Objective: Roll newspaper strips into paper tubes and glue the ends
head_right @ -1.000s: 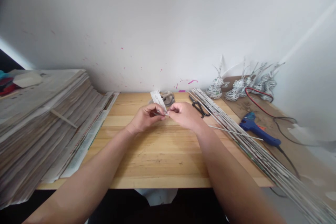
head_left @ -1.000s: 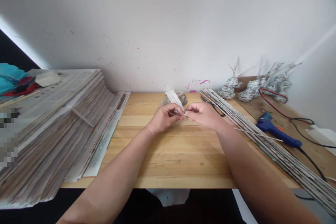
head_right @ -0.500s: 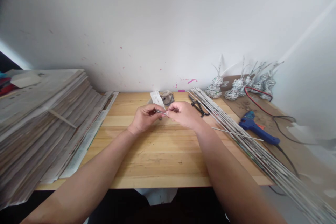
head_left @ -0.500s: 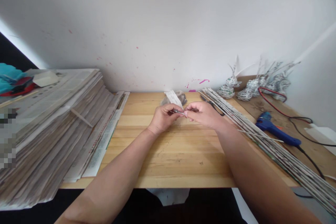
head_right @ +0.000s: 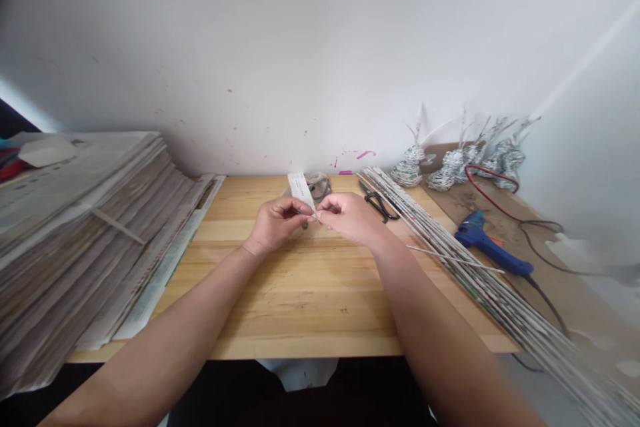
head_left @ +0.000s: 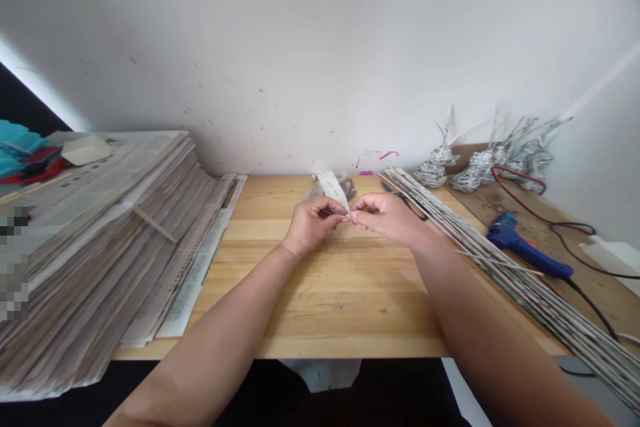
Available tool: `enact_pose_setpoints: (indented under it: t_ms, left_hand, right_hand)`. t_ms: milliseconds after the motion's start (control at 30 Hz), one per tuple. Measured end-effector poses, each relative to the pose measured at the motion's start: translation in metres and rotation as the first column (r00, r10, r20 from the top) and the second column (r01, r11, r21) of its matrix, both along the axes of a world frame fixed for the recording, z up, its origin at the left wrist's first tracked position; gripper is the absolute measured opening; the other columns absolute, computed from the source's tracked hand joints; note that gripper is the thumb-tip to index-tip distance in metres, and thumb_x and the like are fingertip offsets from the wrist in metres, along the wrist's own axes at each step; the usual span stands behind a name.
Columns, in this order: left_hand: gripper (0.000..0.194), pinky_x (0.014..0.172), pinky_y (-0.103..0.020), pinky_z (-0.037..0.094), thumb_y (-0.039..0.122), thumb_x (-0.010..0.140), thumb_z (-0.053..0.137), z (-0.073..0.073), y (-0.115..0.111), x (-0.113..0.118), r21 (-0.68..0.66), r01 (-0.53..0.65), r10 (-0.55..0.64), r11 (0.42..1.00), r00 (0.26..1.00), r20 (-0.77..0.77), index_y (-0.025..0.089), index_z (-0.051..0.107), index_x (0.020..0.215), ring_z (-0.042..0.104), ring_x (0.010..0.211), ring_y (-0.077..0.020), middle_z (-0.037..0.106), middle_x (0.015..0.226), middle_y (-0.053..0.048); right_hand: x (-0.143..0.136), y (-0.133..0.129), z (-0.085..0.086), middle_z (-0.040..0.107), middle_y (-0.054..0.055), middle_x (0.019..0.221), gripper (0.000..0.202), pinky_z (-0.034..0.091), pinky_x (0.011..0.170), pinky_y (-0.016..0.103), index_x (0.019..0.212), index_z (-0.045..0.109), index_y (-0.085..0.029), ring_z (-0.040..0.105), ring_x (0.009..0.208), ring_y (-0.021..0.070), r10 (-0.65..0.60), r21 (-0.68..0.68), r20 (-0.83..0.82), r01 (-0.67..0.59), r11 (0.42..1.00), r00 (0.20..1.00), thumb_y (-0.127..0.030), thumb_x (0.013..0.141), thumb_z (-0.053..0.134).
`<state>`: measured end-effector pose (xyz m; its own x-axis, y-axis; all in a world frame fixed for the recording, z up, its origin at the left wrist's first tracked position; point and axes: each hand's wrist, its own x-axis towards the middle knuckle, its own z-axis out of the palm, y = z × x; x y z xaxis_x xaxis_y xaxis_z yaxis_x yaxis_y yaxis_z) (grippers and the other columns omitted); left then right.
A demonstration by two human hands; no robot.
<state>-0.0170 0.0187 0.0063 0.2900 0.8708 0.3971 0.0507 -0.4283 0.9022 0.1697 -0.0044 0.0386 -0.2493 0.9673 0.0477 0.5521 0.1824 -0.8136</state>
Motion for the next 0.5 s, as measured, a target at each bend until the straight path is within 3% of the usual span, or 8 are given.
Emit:
enact_pose_setpoints:
  t_ms: [500]
  left_hand:
    - [0.021,0.062,-0.027,0.047,0.028,0.06,0.081,0.0076,-0.0028,-0.0004,-0.102,-0.011,0.011,0.995,1.0,-0.002,0.013,0.066,0.063,0.059,0.062,-0.0135,0.068,0.066,-0.005]
  right_hand:
    - [0.0009,0.0007,-0.0028,0.065,0.001,0.068,0.017,0.041,0.052,0.023,0.084,0.064,-0.02,0.058,0.059,0.0124,0.03,0.0,-0.031,-0.03,1.0,0.999,-0.035,0.08,0.057]
